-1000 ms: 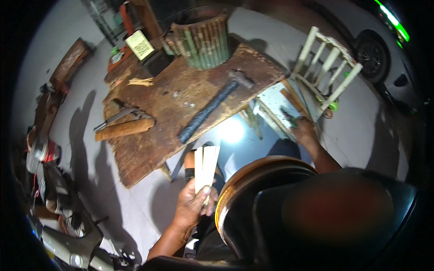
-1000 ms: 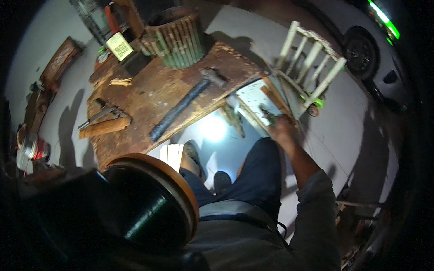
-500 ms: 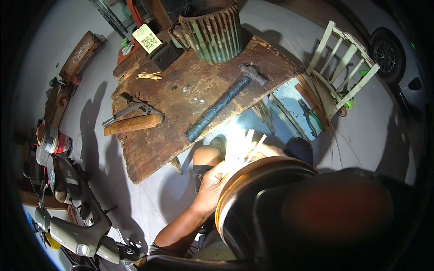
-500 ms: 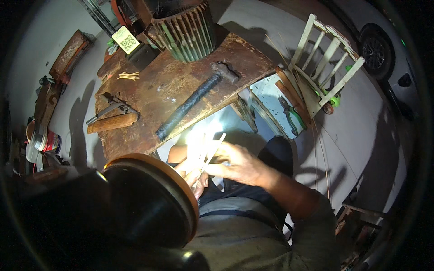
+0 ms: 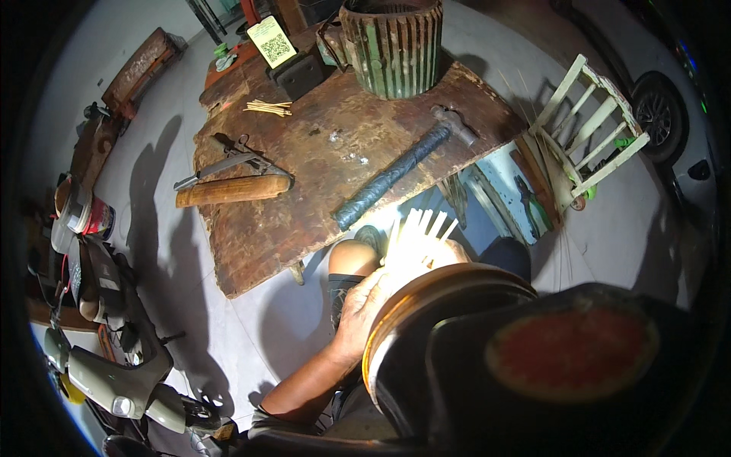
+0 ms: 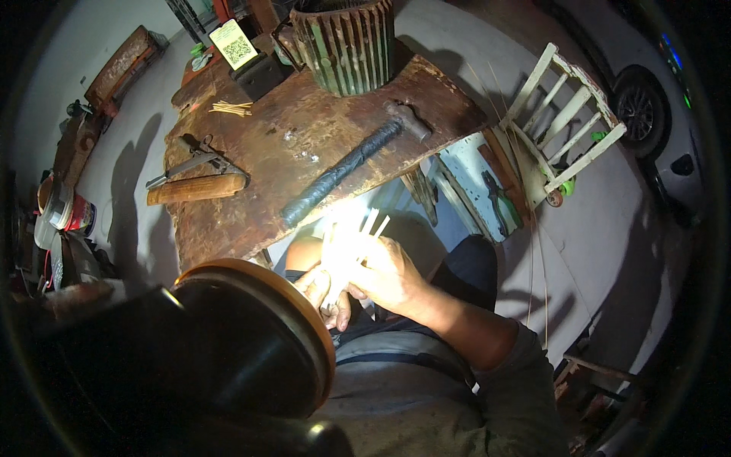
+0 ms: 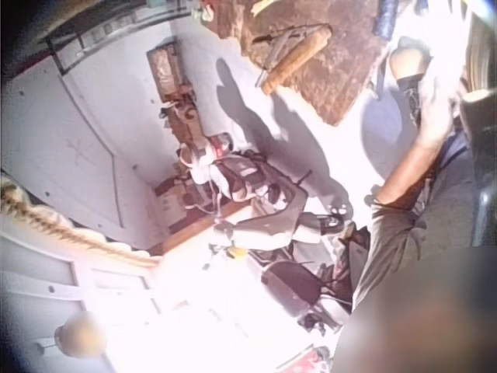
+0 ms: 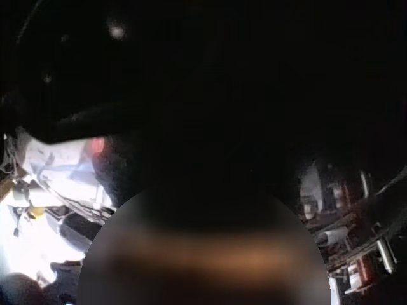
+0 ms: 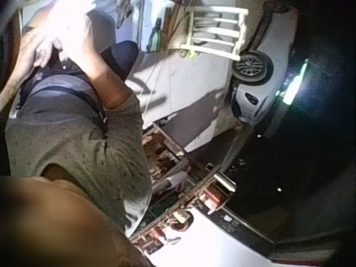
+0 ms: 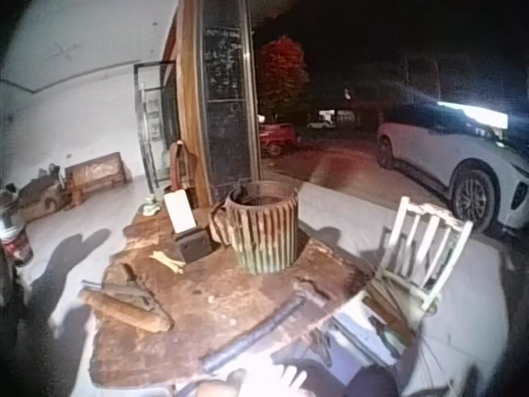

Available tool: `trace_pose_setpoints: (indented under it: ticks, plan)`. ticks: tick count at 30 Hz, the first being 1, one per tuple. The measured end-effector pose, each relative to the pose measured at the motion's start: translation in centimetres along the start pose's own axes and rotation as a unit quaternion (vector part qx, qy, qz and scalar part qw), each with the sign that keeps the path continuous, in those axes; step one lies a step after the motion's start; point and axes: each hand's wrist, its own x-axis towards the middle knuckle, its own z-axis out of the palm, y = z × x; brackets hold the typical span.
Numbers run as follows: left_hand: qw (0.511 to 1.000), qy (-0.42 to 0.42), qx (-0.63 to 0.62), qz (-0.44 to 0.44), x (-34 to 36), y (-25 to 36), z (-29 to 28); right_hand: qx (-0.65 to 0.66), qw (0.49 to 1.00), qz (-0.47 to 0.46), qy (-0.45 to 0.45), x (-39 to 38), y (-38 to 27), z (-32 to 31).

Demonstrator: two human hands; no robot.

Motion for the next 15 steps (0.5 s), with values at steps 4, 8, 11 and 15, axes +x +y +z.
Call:
trace_pose_setpoints:
  ticks: [4,8,11,15]
  plan:
    - [0.996,0.020,-0.080,0.014,0.0,-0.8,-0.9,-0.097,0.991,-0.073,0.047,1.0,1.2,0.6]
    - [0.993,0.050,-0.103,0.038,0.2,-1.9,-0.6,0.055,0.994,-0.002,0.089,2.9,2.9,1.6]
    - [0.990,0.085,0.019,0.108,-0.3,-2.5,0.2,0.224,0.965,0.081,0.112,4.4,3.5,2.7]
    - [0.981,0.086,0.016,0.171,-1.3,-4.3,-0.6,0.087,0.985,0.101,0.109,9.1,2.0,2.1]
